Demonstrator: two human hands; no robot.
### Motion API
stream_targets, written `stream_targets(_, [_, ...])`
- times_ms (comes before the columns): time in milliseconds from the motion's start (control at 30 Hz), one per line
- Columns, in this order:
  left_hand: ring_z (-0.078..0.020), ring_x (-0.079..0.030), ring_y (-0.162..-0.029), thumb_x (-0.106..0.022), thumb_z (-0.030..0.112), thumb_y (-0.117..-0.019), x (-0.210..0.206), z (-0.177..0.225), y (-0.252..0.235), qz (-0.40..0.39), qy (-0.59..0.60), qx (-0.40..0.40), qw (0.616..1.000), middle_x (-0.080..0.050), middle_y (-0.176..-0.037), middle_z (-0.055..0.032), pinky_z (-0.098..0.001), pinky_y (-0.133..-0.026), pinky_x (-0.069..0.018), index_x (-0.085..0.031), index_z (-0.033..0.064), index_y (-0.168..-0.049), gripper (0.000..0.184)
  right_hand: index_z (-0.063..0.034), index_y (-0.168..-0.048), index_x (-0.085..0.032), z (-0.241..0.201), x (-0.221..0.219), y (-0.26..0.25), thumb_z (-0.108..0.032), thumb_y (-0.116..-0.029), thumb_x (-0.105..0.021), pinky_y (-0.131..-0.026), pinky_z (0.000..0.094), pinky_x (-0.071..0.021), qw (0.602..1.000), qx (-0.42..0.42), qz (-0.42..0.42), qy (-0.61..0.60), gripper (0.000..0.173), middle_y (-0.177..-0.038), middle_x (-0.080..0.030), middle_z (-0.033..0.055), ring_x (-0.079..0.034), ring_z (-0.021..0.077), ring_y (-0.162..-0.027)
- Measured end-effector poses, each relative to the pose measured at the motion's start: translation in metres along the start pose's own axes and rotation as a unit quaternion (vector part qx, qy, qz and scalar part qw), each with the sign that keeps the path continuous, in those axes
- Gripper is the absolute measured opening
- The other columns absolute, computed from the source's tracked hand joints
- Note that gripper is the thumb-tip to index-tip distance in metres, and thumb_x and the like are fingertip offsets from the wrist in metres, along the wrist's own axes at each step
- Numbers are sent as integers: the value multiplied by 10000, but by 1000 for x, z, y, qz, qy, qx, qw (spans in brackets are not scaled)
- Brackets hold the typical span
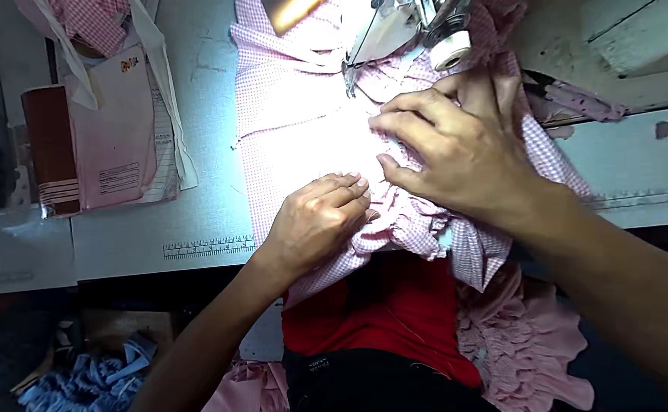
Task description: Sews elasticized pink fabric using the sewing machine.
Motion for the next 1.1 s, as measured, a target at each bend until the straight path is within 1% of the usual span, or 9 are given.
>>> stream_targets(67, [-224, -682, -1221, -599, 167, -1023, 0, 0, 0, 2, 3, 0, 1000, -755, -1207, -96, -356, -1104, -504, -798, 68, -1092, 233, -226, -1172, -734, -3, 0, 0, -210, -1027, -489, -953, 615, -318, 999, 37, 0, -21, 286, -1265, -674, 57, -519, 405, -1214])
stream_targets(100, [-225, -683, -1220, -599, 146, -1014, -1, 0, 0, 4, 1, -3, 1000, -754, -1209, -98, -356, -1103, -505, -799, 66, -1089, 227, -217, -1138, -742, -2, 0, 0, -207, -1030, -478, -943, 608, -323, 999, 39, -3, -23, 286, -1199, -696, 53, -534, 397, -1192])
stream_targets(233, [-235, -685, -1218, -599, 56, -977, -1, -2, 1, 13, 0, -5, 1000, -753, -1213, -104, -363, -1102, -507, -798, 49, -1073, 222, -168, -1133, -733, 6, 2, -1, -547, -982, -497, -995, 638, -295, 1000, -18, -13, 1, 471, -1157, -701, 82, -542, 399, -1196])
stream_targets(367, [-225, -673, -1239, -610, 83, -986, -2, -4, 1, 8, -1, 1, 1000, -751, -1227, -88, -360, -1111, -500, -798, 73, -1112, 226, -220, -1271, -686, 5, 2, -1, -290, -998, -480, -976, 654, -303, 1000, -18, -23, 12, 349, -1262, -662, 93, -520, 426, -1232])
stream_targets(500, [-235, -664, -1254, -601, 132, -1012, -1, -5, -1, 2, 9, 1, 1000, -742, -1248, -95, -361, -1118, -489, -792, 73, -1137, 236, -201, -1124, -730, -1, 3, 0, -142, -1015, -462, -965, 630, -297, 1000, 21, -8, 1, 296, -1218, -675, 75, -524, 414, -1199])
stream_targets(667, [-217, -665, -1250, -599, 187, -1024, -2, -7, 0, 6, -2, 5, 1000, -746, -1239, -80, -365, -1119, -493, -799, 84, -1104, 239, -164, -1114, -741, 7, 4, -2, -521, -1002, -469, -1006, 663, -279, 1000, -20, -3, 19, 462, -1178, -689, 90, -534, 420, -1204])
stream_targets(867, [-214, -682, -1219, -647, 229, -1020, 1, -12, -5, 23, 11, 11, 1000, -762, -1191, -81, -359, -1099, -510, -802, 75, -1104, 234, -170, -1183, -706, 16, 2, -9, -341, -1018, -460, -1005, 676, -273, 999, -46, -15, 23, 342, -1198, -665, 124, -511, 448, -1225])
stream_targets(1033, [-221, -642, -1280, -670, 293, -1001, 1, -22, -10, 13, 4, 12, 1000, -744, -1247, -50, -431, -1154, -456, -798, 109, -1139, 264, -90, -1181, -693, 9, 24, -12, -258, -1057, -489, -1020, 769, -258, 996, -75, 9, 55, 292, -1185, -649, 245, -481, 555, -1243])
stream_targets(1100, [-229, -631, -1293, -679, 316, -987, 1, -29, -13, 15, 11, 4, 1000, -743, -1253, -43, -468, -1170, -423, -799, 119, -1140, 277, -54, -1174, -714, -19, 43, -5, -179, -1042, -522, -969, 682, -331, 995, -62, 71, 41, 264, -1169, -642, 240, -515, 502, -1196])
Point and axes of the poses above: each hand's wrist, its own y-axis away from the middle knuckle, its own x-axis out of the back of the hand, z = x × y, the point moved 8 cm from there along -y, towards the middle knuckle
